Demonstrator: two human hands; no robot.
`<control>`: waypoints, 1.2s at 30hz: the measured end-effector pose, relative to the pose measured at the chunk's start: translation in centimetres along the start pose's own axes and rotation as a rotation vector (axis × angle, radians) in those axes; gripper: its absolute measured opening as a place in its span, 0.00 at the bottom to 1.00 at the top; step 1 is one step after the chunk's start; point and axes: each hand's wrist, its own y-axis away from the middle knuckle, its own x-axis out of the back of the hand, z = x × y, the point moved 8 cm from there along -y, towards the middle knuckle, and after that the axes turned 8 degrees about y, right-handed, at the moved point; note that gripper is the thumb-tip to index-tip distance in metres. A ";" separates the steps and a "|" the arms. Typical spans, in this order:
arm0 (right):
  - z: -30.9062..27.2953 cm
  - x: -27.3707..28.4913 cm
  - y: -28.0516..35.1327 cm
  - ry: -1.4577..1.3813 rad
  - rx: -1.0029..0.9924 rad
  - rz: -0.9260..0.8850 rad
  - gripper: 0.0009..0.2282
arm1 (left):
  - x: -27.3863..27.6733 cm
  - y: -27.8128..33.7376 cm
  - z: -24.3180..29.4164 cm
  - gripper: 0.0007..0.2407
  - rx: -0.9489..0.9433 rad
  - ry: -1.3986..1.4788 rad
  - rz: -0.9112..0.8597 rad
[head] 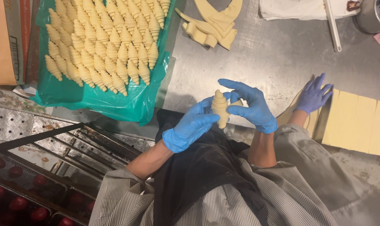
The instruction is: Rolling cut dough triangles into croissant shapes and placing them in a storage tray.
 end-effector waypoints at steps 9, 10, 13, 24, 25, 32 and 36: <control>-0.5 -0.2 0.3 -0.075 0.048 0.017 0.32 | -1.2 0.3 0.3 0.24 -0.005 0.015 -0.002; -0.4 -0.3 0.4 -0.089 0.057 0.014 0.32 | -1.2 0.4 0.2 0.24 -0.014 0.009 -0.004; 0.0 0.2 0.2 -0.081 0.068 0.037 0.33 | -0.6 0.3 0.2 0.25 -0.025 0.011 0.000; -0.2 -0.1 0.1 -0.066 0.086 0.063 0.33 | -2.3 0.7 0.9 0.26 -0.063 0.061 -0.061; -0.2 -0.2 0.1 -0.100 0.095 0.061 0.32 | -2.5 0.7 1.0 0.26 -0.079 0.036 -0.062; -0.7 -0.1 0.2 -0.096 0.080 0.115 0.32 | -2.3 0.8 1.1 0.28 -0.091 0.034 -0.066; -1.1 -1.2 0.2 -0.150 0.187 0.032 0.30 | -1.8 0.7 0.9 0.28 -0.095 -0.027 -0.042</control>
